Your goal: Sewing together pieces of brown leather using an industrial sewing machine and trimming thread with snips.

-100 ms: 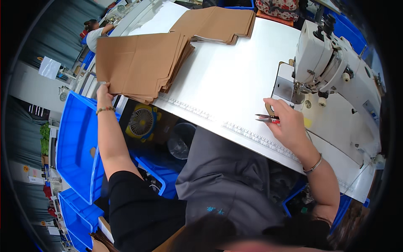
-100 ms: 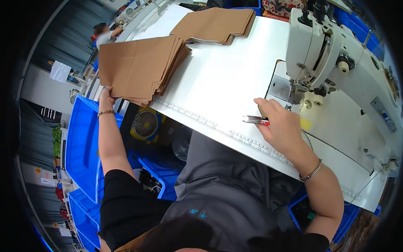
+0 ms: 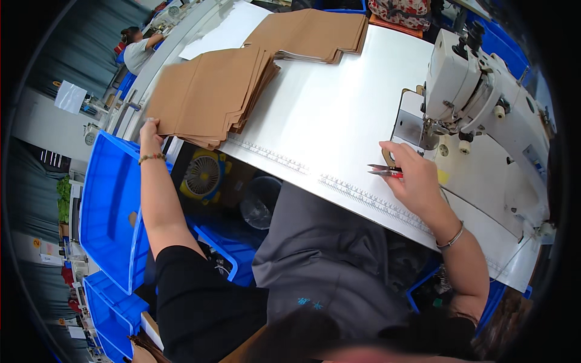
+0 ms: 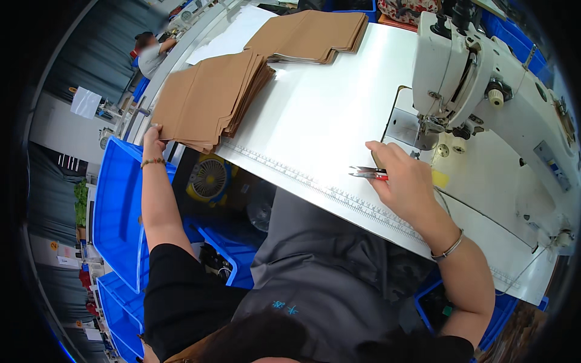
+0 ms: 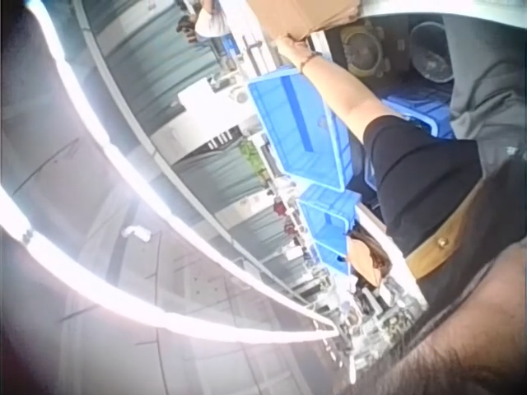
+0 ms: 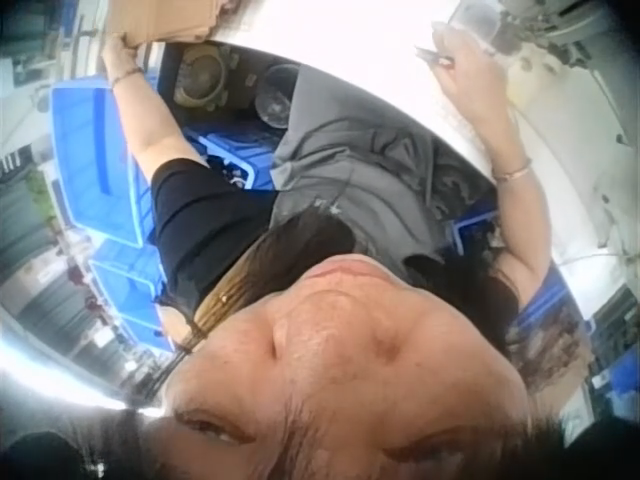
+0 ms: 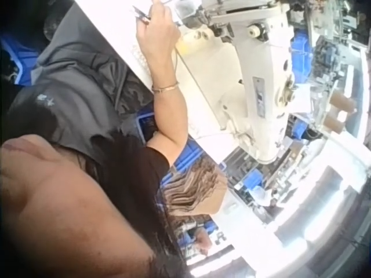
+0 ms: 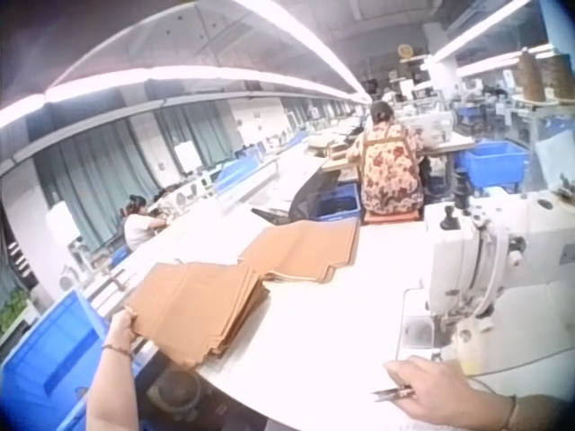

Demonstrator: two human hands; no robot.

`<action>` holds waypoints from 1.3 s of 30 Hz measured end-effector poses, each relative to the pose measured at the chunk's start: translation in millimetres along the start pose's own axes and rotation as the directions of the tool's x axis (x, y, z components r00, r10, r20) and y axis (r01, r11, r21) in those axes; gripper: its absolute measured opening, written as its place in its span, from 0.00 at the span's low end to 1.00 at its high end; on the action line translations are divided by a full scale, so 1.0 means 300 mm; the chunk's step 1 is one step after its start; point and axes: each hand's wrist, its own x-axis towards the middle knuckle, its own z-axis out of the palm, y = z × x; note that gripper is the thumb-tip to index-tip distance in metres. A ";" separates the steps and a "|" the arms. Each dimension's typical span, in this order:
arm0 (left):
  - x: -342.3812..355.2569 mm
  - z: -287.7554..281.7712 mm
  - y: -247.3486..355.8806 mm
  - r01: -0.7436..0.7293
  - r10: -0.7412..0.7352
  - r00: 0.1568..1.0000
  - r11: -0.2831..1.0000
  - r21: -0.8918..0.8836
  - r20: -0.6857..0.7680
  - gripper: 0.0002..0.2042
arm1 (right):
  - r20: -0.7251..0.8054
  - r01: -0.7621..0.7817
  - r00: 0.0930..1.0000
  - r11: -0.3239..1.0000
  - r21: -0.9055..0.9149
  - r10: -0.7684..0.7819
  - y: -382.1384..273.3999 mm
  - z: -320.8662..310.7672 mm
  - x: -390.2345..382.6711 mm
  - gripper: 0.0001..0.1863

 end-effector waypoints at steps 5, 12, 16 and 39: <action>-0.183 0.181 -0.022 -0.353 0.656 0.754 0.376 0.857 0.023 0.18 | 0.046 -0.027 0.998 0.995 -0.092 0.031 0.014 0.001 0.001 0.26; -0.661 0.634 0.080 -0.905 0.694 0.237 -0.097 0.414 0.680 0.12 | 0.106 0.038 0.994 0.988 -0.150 -0.022 0.030 0.010 -0.009 0.20; -0.937 0.924 -0.007 -0.946 0.602 -0.041 -0.280 0.162 0.798 0.11 | 0.086 0.070 0.995 0.978 -0.196 -0.054 0.021 0.010 -0.015 0.18; -1.163 1.427 -0.155 -0.903 0.252 0.417 0.010 0.429 0.873 0.13 | 0.073 0.183 0.982 0.971 -0.151 -0.174 0.049 0.027 -0.016 0.15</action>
